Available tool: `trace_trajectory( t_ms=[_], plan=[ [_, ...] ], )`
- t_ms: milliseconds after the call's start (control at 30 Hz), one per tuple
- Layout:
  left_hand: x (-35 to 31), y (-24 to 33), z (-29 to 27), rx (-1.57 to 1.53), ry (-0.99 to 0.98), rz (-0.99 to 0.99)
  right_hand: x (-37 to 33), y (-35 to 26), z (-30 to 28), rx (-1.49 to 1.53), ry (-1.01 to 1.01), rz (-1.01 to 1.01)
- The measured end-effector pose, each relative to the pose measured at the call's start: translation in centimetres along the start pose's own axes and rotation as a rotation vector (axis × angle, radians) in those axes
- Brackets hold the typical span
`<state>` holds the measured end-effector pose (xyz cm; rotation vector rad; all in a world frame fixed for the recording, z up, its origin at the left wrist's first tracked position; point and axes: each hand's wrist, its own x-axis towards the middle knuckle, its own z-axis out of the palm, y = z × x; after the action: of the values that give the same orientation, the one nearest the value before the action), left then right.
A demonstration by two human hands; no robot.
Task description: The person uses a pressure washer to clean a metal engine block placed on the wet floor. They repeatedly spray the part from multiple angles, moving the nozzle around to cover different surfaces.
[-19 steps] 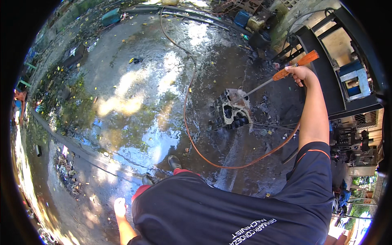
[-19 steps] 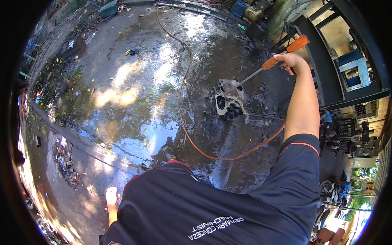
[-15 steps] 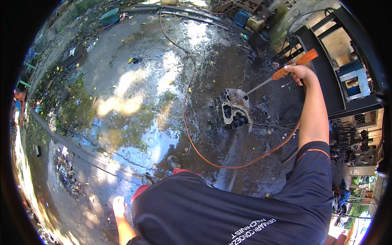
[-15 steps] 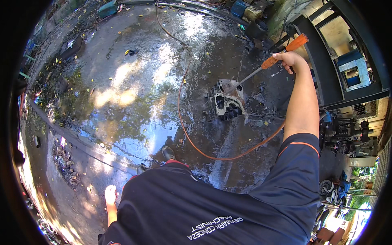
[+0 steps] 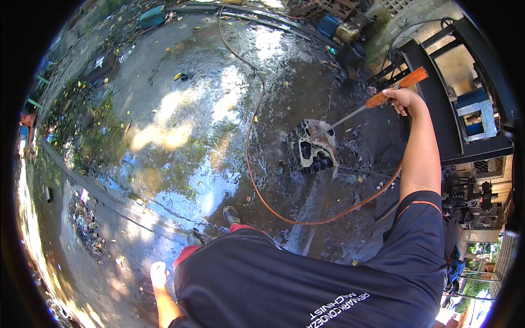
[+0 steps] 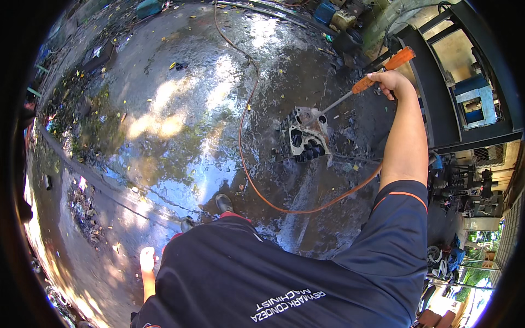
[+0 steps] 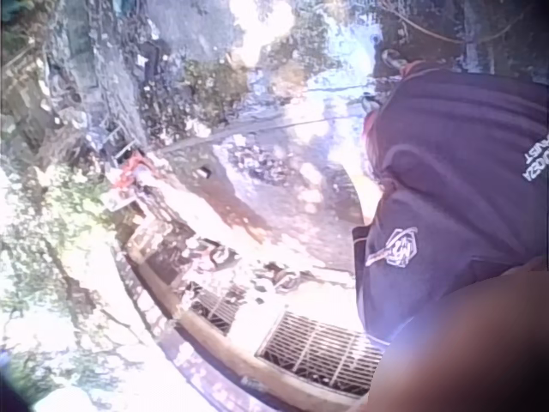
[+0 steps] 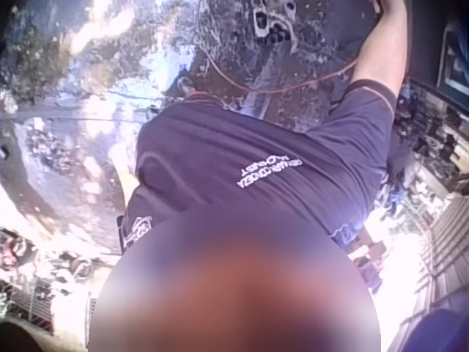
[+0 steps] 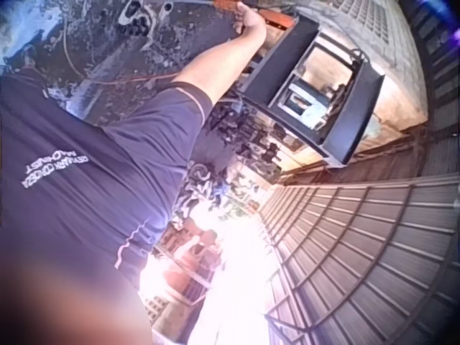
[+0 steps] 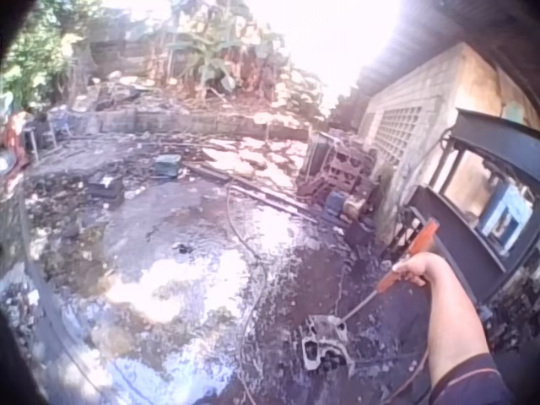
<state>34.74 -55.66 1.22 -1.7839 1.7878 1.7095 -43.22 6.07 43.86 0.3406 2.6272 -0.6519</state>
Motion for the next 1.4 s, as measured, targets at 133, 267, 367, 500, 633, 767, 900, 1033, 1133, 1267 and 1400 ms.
trace_trajectory(
  t_ms=[133,267,367,500,633,767,900,1033,1133,1267,1400],
  plan=[
    [0.2,-1.2,-0.2,0.028,0.000,-0.040,-0.1,0.0,0.1,-0.003,0.003,-0.001],
    [0.1,-1.5,-0.1,-0.029,0.008,-0.015,0.2,0.5,0.1,0.002,0.024,-0.019],
    [0.0,-1.2,0.0,-0.022,0.010,-0.001,0.4,0.8,0.0,-0.001,0.027,-0.023],
    [0.0,-0.7,0.0,0.010,0.007,0.008,0.1,1.0,-0.1,-0.015,0.035,-0.001],
    [-0.2,-0.3,0.3,0.036,0.030,-0.023,-0.5,0.8,-0.1,-0.031,0.055,0.022],
    [-0.5,0.1,0.5,-0.011,0.013,0.028,-0.8,0.9,-0.1,-0.008,0.073,0.007],
    [-0.6,0.3,0.8,0.010,0.021,0.002,-0.3,1.0,-0.3,-0.029,0.079,0.027],
    [-0.7,0.5,0.9,0.020,0.022,-0.024,0.0,1.3,-0.4,0.005,0.083,0.001],
    [-0.7,0.6,1.0,0.027,0.022,-0.019,0.0,1.3,-0.4,-0.014,0.089,-0.019],
    [-0.7,0.8,1.1,0.018,0.022,-0.010,-0.1,1.2,-0.3,-0.032,0.081,0.004],
    [-0.7,1.1,1.1,0.020,0.008,-0.006,0.2,1.3,-0.5,-0.020,0.070,-0.008]
  ],
)
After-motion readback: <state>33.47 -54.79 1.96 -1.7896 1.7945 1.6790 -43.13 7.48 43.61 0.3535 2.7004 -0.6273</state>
